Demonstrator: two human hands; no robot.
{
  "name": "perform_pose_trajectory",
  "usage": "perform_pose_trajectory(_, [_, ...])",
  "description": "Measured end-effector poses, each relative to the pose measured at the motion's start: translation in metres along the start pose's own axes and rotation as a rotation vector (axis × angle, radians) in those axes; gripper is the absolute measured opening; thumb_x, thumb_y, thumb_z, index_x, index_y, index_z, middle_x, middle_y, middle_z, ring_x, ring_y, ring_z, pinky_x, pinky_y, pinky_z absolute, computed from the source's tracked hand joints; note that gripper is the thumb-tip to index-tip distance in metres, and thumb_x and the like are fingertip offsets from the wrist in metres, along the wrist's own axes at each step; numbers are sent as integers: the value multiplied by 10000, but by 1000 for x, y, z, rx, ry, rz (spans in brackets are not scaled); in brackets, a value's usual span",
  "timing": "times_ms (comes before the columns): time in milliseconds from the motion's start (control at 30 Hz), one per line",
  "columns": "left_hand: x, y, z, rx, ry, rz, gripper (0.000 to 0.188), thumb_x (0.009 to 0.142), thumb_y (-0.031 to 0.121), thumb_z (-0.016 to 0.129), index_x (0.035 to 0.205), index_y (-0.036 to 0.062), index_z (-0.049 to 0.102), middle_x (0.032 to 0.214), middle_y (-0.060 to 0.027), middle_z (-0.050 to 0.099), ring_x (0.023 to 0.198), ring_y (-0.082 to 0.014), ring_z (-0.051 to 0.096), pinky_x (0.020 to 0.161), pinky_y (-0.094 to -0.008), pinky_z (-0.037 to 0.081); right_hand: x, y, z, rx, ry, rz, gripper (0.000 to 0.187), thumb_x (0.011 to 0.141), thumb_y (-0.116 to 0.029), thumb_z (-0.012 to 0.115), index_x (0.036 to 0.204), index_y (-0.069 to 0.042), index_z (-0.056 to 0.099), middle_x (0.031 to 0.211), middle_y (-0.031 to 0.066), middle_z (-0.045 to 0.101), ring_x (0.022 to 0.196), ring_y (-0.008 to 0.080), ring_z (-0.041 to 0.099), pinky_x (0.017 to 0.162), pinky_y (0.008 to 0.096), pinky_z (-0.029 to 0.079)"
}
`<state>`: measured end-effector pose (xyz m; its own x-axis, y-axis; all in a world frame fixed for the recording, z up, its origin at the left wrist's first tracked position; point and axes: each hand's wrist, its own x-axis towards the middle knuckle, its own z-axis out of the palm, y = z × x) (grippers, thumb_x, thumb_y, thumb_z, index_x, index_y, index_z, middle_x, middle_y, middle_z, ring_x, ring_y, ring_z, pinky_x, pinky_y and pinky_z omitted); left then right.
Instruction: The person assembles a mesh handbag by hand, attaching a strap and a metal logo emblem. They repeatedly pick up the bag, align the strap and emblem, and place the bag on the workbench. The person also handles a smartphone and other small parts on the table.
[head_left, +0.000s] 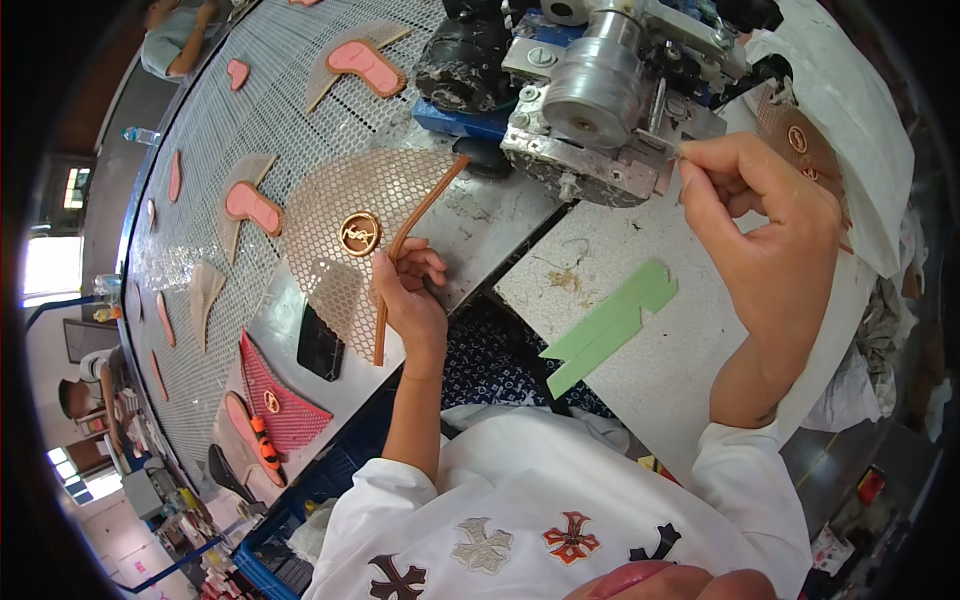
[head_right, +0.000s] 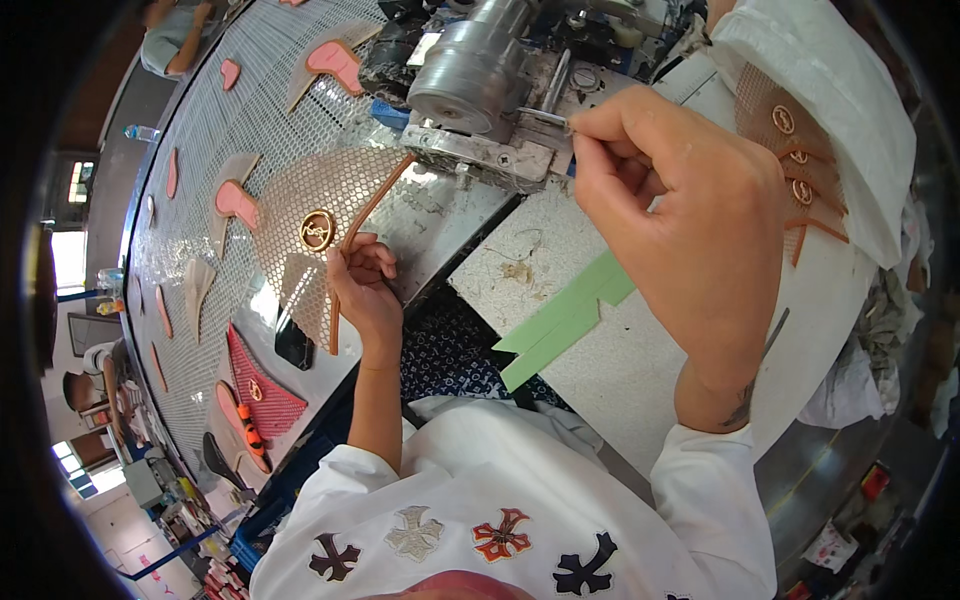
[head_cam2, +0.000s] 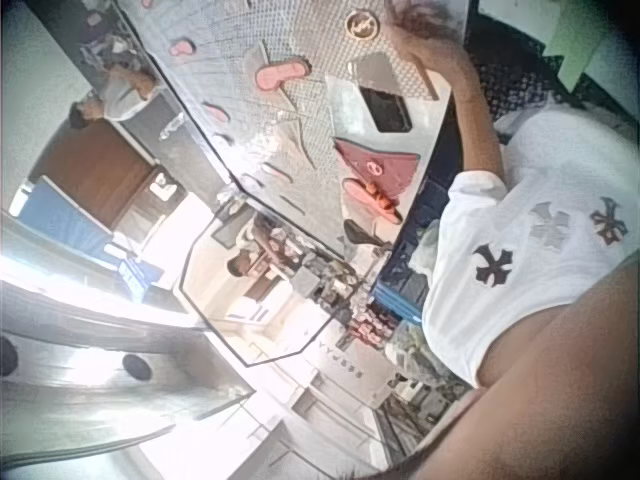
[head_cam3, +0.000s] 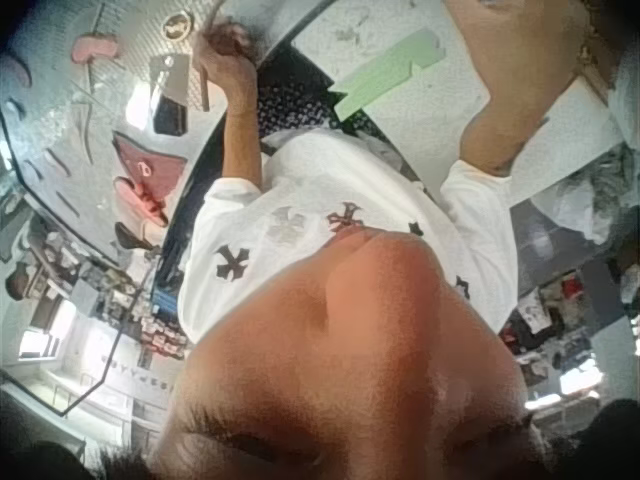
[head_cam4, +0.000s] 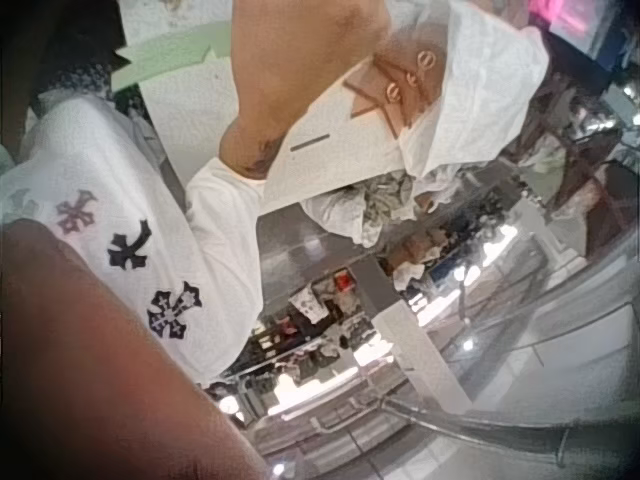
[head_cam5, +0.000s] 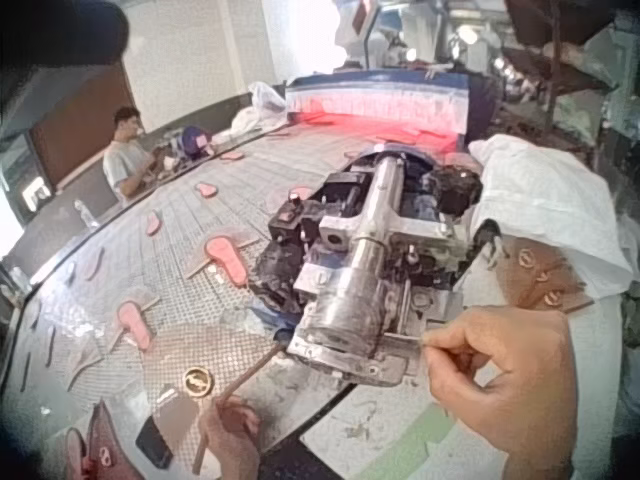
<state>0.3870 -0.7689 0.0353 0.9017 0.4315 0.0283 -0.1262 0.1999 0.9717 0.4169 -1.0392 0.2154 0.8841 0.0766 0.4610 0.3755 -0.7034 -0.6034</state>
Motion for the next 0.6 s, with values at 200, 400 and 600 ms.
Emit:
perform_pose_trajectory(200, [-1,0,2,11,-6,-13,545,1103,410,304,996,-6,640,731,-85,624,620,-122,512,602,-264,410,-3,-5,-16,74,-4,84,104,897,51,657,978,28,718,807,29,677,694,65,607,611,205,475])
perform_pose_trajectory(400, [-1,2,1,42,-4,-47,573,1104,422,280,992,0,650,734,-70,634,624,-106,516,619,-253,420,4,6,-8,130,121,80,66,879,12,702,934,-14,730,754,12,697,656,68,631,622,217,506])
perform_pose_trajectory(600, [-2,2,-1,13,-11,-60,577,1106,429,272,1000,6,650,749,-54,626,643,-98,507,641,-247,412,6,13,4,-110,137,38,46,894,-24,705,939,-12,710,755,34,684,625,92,612,605,240,487])
